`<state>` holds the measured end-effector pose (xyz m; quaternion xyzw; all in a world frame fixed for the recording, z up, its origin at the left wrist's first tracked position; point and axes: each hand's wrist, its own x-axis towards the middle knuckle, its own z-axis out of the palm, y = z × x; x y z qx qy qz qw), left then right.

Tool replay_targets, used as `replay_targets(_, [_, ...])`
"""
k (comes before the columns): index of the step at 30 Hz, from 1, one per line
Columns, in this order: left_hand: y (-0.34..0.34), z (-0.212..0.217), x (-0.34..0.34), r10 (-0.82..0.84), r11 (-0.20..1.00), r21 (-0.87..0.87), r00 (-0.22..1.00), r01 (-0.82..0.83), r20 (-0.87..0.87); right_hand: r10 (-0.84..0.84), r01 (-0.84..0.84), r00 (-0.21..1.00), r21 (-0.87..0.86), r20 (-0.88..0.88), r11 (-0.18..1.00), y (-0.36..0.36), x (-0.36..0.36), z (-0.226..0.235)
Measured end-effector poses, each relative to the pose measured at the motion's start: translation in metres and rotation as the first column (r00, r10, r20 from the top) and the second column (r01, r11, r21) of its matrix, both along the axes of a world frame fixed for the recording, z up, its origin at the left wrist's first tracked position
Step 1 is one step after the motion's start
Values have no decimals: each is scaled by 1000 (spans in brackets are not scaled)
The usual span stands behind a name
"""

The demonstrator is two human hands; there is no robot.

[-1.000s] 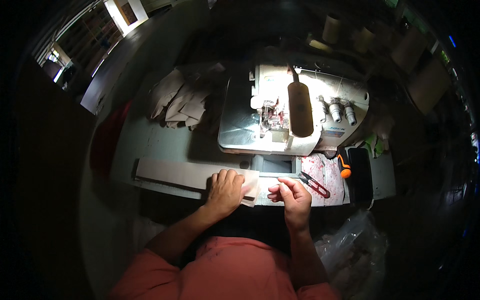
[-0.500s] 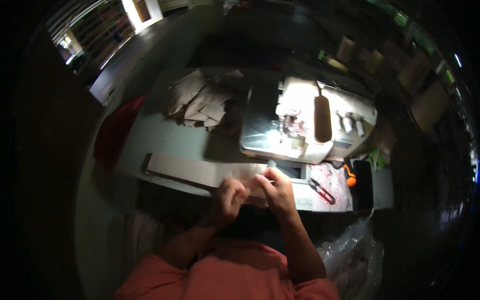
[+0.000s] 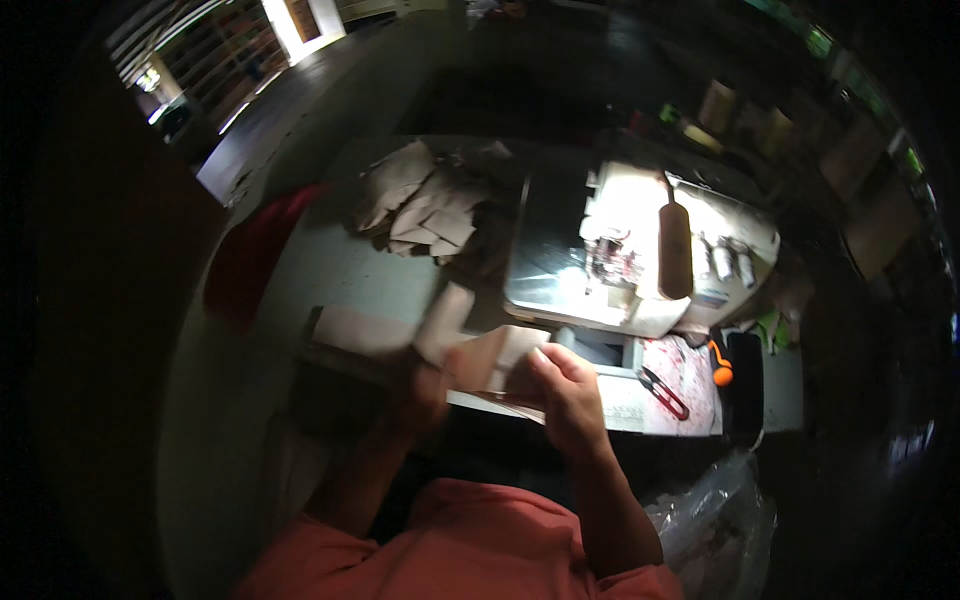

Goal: The person repeatedly folds rectangular pieces of light-colored fabric by hand and stacks them on the table. The person handles the fabric one piece at a time, aligning edges and folding them in half before placing them in a growing pile.

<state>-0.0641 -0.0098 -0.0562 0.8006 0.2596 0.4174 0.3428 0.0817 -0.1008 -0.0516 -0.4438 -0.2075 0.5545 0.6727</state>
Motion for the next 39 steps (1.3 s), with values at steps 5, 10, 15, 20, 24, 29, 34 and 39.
replay_targets(5, [-36, 7, 40, 86, 898, 415, 866, 146, -492, -26, 25, 996, -7, -85, 1000, -18, 15, -5])
replay_targets(10, [-9, 10, 46, -313, 937, 46, 891, 346, -329, 48, -52, 997, 53, 60, 997, -26, 20, -1])
replay_targets(15, [10, 29, 56, -552, 641, -632, 834, 436, 15, -11, 2, 994, 83, 113, 997, -28, 18, 12])
replay_targets(20, [10, 35, 65, -430, 800, -499, 898, 333, -91, -32, 33, 989, -9, 145, 999, -33, 22, 13])
replay_targets(24, [18, 37, 87, -343, 930, -230, 904, 288, -255, -171, 167, 981, 40, 94, 985, -22, 28, 3])
replay_targets(29, [35, 20, 117, -237, 917, 252, 931, 309, -278, -327, 319, 934, 74, 143, 945, 0, 42, -21])
replay_targets(34, [43, 12, 116, -214, 836, 377, 869, 399, -446, -439, 424, 893, 142, 102, 895, -1, 32, -24])
replay_targets(39, [56, 16, 132, -248, 845, 367, 894, 388, -374, -349, 336, 919, 98, 186, 937, 7, 45, -22])
